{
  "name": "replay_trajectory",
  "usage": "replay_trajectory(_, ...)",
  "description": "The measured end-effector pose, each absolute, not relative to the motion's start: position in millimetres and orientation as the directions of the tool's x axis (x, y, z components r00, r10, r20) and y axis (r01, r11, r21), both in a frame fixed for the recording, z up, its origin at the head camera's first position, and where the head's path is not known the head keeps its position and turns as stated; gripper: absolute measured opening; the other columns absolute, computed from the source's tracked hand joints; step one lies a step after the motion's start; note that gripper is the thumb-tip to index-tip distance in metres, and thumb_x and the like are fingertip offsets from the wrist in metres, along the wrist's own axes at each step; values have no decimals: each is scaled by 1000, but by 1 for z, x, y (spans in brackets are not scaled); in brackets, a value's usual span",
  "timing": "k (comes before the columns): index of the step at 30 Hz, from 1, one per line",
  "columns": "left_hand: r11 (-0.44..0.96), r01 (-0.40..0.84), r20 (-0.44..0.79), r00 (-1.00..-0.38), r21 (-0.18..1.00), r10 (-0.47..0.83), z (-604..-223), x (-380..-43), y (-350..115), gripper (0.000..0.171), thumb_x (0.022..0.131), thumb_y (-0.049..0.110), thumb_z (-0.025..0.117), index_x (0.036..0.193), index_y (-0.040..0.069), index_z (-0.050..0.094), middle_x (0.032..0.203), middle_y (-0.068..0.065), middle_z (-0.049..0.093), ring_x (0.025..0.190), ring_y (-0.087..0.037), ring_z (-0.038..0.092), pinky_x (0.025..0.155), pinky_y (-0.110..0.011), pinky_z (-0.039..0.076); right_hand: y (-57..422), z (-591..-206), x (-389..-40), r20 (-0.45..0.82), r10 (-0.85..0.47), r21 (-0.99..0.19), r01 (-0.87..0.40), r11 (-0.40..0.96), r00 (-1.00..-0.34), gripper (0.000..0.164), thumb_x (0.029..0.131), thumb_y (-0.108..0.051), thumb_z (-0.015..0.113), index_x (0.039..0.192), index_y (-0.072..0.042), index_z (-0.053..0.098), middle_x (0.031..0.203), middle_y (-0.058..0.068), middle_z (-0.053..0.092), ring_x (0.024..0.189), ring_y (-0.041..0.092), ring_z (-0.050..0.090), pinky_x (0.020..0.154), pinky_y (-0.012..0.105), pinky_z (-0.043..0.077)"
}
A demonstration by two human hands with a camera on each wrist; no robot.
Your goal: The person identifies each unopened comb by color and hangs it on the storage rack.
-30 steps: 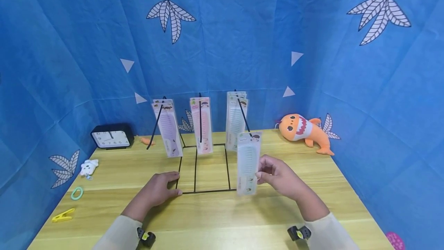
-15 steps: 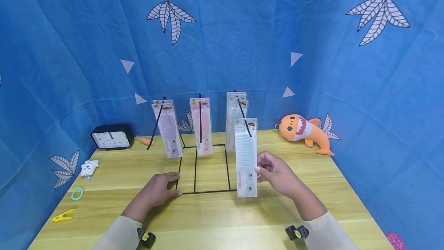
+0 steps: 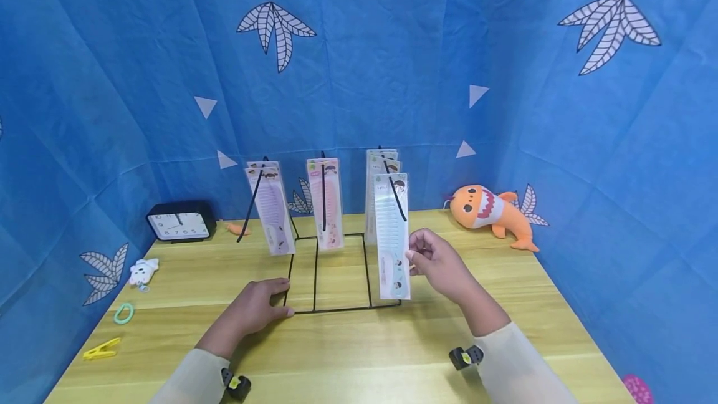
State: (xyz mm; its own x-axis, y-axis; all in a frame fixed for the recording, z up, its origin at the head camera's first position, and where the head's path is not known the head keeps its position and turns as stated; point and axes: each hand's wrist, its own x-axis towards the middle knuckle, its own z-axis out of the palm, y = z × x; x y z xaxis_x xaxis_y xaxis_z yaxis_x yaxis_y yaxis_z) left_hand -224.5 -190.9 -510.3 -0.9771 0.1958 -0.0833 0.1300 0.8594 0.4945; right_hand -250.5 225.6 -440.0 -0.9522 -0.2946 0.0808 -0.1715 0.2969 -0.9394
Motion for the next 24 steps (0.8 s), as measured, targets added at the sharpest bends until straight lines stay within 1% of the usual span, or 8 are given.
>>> replay_trajectory(8,856,136,-75,-977,498,199,-510,-224,-190,62,93,30,89,145,2,69,157,-12,64,150,-39,55,127,-56,46,216,-442,-274,76,-254,-935,-158,318,-964,13,113,-8,56,123,0,54,117,19,62,104,25,72,90,46,69)
replay_trajectory(12,857,136,-79,-976,497,201,-509,-224,-190,61,94,30,88,144,1,69,157,-12,64,151,-39,55,127,-56,45,212,-445,-282,64,-222,-928,-139,344,-973,16,114,-11,55,127,-1,56,123,20,64,110,28,72,95,52,68)
replay_trajectory(15,857,134,-83,-976,498,201,-509,-224,-190,62,94,30,88,145,1,69,158,-13,63,151,-40,54,127,-56,45,210,-446,-288,60,-193,-930,-125,345,-979,18,115,-14,55,129,-2,58,125,20,66,113,29,71,99,54,67)
replay_trajectory(20,857,128,-88,-976,498,197,-510,-224,-190,62,94,30,88,146,2,68,158,-12,63,151,-39,54,127,-57,45,207,-449,-296,70,-154,-938,-118,327,-986,19,115,-15,57,127,-1,59,121,18,66,112,28,68,99,51,66)
replay_trajectory(24,859,134,-86,-976,495,202,-511,-224,-190,62,94,29,88,145,1,69,158,-13,63,151,-40,54,127,-57,45,206,-452,-299,76,-141,-940,-118,320,-987,19,115,-16,58,126,-1,60,119,18,66,113,29,68,95,41,68)
